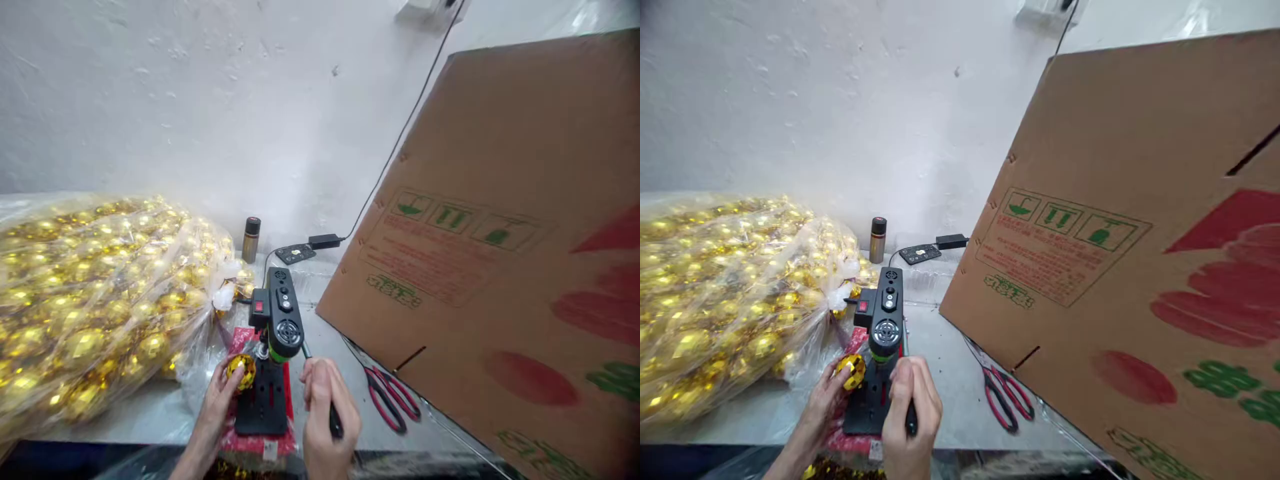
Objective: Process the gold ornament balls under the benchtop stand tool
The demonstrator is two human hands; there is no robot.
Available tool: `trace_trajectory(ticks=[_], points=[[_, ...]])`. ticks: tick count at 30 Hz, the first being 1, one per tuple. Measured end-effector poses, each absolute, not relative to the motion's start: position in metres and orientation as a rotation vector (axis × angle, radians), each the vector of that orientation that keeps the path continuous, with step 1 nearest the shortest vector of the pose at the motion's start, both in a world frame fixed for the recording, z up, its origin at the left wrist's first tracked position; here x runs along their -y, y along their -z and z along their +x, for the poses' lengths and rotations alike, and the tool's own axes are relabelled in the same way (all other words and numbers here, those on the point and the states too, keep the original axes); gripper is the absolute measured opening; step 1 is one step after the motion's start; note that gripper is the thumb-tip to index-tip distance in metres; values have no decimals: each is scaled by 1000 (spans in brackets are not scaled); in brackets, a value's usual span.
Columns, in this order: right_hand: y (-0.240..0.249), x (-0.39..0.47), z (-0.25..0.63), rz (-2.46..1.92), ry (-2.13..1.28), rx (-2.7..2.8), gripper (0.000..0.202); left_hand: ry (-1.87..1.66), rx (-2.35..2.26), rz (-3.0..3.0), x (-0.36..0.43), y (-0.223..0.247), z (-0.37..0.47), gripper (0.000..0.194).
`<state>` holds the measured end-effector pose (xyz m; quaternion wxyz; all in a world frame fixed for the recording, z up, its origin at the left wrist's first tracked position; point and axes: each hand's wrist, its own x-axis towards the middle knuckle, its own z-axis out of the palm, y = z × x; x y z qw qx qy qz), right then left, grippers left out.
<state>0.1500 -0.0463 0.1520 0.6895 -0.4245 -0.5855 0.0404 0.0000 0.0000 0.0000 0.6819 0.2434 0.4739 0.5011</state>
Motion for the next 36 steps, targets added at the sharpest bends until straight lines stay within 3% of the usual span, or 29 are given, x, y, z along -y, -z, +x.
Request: trace_trajectory(ticks=[5, 10, 36], points=[[-153, 49, 149, -944, -72, 1333, 38, -1354, -1242, 882, 3, 9, 21, 80], [-154, 49, 149, -952, -70, 1341, 37, -1268, -1447, 1302, 10, 27, 23, 61], [-150, 48, 149, -946, -48, 1324, 35, -1174, -1252, 1697, 6, 45, 22, 55]])
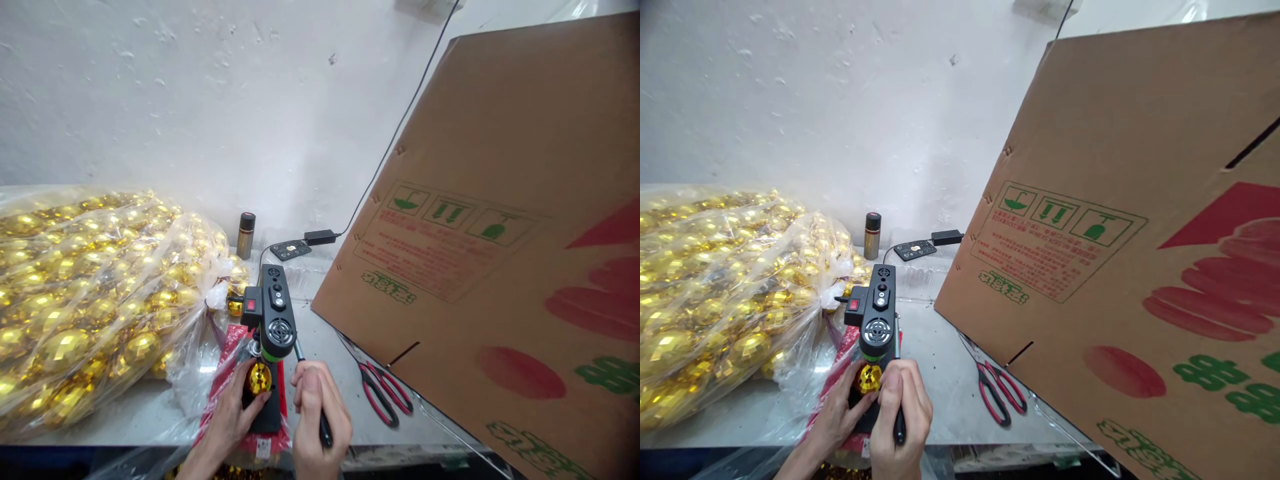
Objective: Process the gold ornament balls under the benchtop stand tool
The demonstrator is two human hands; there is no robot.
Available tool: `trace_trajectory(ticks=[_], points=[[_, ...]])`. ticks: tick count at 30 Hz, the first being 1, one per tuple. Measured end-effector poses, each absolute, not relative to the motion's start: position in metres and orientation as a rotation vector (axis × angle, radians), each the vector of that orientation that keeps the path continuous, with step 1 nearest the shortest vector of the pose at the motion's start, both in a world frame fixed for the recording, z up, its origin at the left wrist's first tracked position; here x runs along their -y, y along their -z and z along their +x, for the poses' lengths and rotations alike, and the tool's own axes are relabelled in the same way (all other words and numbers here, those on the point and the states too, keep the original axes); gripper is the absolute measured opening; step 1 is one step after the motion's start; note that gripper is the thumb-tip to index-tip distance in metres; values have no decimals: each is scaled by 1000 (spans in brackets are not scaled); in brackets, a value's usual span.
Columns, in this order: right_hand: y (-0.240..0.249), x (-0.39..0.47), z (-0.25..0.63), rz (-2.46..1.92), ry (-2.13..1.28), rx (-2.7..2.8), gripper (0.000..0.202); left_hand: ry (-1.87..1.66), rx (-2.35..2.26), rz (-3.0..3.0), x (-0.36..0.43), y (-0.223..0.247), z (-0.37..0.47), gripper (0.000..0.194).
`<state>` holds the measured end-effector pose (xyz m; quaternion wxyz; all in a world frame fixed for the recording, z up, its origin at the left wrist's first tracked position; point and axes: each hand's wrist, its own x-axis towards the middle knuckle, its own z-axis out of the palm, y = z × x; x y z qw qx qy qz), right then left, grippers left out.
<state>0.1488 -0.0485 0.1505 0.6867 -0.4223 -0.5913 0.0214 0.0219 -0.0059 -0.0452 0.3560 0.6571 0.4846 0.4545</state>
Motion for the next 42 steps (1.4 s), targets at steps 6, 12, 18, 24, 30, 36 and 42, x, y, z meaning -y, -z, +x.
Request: trace_trajectory(ticks=[6, 12, 18, 24, 30, 36, 42], points=[[-148, 48, 150, -940, -72, 1328, 35, -1166, -1214, 1789, 3, 50, 18, 54], [-140, 51, 152, -932, -44, 1359, 33, -1112, -1255, 1801, -4, 42, 18, 52], [-96, 48, 155, -906, 35, 1342, 35, -1051, -1240, 1806, -2, 36, 17, 55], [-72, 44, 146, -892, 61, 1231, 37, -1021, -1252, 1839, -2, 41, 16, 57], [-76, 39, 138, -898, 104, 1180, 40, -1050, -1259, 1842, -2, 43, 18, 58], [-69, 39, 138, -921, 124, 1136, 41, -1036, -1222, 1832, -1, 32, 18, 55], [-69, 40, 139, -919, 88, 1143, 41, -1053, -1232, 1820, 0, 30, 19, 54]])
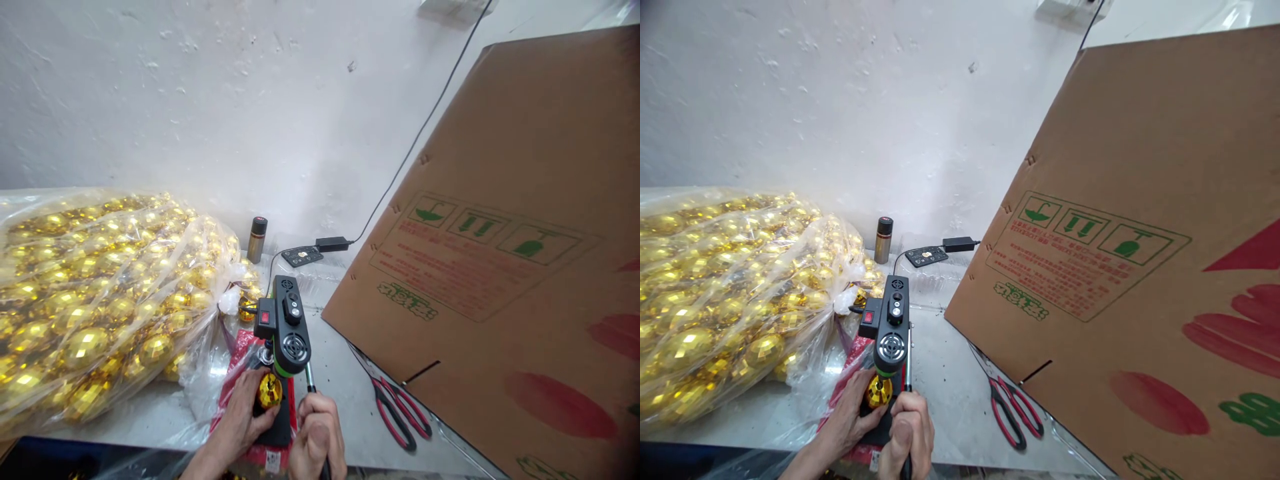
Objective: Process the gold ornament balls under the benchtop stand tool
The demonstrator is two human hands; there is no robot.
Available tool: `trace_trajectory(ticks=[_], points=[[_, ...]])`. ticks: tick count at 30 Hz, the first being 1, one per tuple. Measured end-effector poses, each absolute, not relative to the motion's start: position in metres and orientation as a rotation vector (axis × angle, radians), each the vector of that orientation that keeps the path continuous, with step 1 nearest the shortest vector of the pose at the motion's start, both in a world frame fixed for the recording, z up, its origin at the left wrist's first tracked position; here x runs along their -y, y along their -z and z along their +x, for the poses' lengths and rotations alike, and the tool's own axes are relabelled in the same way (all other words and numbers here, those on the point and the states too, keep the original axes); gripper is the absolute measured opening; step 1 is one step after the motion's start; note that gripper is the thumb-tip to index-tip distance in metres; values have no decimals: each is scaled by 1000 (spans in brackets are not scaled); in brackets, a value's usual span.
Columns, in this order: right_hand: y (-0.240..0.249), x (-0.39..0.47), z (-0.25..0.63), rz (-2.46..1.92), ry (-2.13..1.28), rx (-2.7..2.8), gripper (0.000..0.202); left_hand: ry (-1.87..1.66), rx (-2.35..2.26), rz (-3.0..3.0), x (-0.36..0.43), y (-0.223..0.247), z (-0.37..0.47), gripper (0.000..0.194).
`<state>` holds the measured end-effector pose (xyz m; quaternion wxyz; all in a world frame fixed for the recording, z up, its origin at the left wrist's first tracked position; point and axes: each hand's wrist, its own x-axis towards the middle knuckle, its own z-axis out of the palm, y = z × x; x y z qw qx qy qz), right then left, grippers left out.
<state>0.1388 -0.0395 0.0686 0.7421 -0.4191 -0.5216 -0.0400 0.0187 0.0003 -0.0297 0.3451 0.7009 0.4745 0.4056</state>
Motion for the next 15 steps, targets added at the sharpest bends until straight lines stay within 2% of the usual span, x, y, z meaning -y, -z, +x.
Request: trace_trajectory(ticks=[15], points=[[-76, 34, 130, -832, 49, 1065, 44, -1051, -1238, 1817, -2, 31, 20, 54]])
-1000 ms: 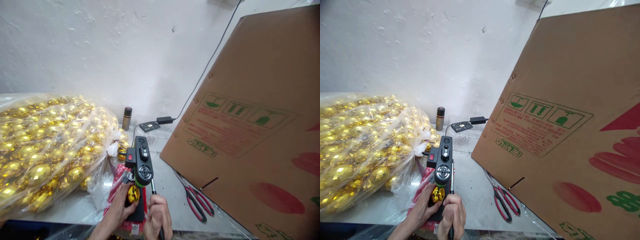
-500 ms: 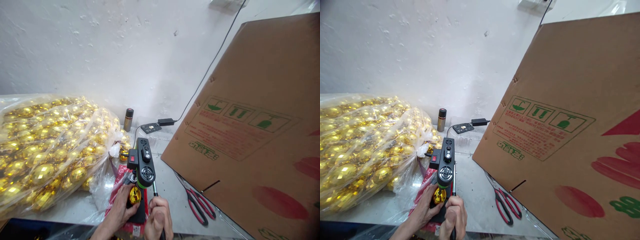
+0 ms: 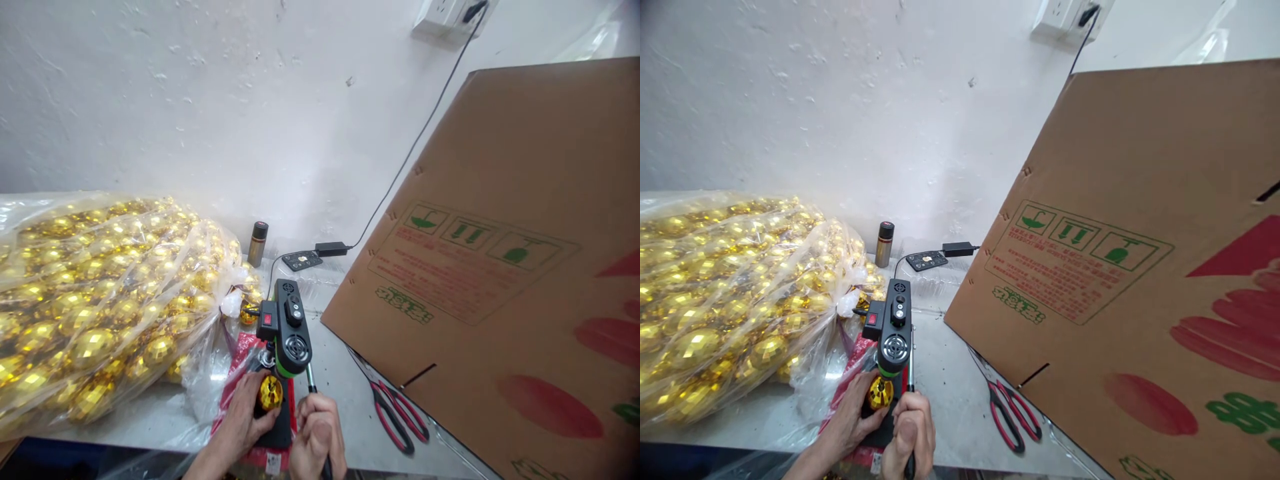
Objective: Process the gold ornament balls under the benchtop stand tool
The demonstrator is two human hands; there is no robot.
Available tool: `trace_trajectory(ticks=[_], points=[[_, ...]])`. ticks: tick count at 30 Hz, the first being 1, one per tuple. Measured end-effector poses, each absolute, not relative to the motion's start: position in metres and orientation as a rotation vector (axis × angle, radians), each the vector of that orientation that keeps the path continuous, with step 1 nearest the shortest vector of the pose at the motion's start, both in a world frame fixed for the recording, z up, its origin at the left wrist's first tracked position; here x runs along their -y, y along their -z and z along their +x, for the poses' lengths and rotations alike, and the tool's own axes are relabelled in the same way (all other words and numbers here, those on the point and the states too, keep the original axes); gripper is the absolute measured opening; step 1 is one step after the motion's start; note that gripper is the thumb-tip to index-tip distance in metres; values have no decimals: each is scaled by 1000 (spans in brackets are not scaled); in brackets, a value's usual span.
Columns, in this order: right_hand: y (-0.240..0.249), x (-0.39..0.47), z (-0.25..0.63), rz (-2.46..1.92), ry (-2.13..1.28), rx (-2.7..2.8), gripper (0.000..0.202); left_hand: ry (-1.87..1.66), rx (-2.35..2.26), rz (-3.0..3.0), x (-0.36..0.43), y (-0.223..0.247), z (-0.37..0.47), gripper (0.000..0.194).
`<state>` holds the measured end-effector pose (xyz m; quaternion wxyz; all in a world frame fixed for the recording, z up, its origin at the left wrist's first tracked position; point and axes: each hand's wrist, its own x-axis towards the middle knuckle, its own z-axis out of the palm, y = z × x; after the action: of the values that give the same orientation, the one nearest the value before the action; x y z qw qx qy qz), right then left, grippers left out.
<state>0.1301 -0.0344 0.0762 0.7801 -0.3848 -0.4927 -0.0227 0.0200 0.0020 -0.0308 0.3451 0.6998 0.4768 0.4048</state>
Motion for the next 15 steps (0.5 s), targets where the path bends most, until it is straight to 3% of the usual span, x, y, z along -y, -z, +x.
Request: trace_trajectory(ticks=[15], points=[[-71, 31, 129, -793, 42, 1054, 42, -1082, -1226, 1846, -5, 31, 22, 55]])
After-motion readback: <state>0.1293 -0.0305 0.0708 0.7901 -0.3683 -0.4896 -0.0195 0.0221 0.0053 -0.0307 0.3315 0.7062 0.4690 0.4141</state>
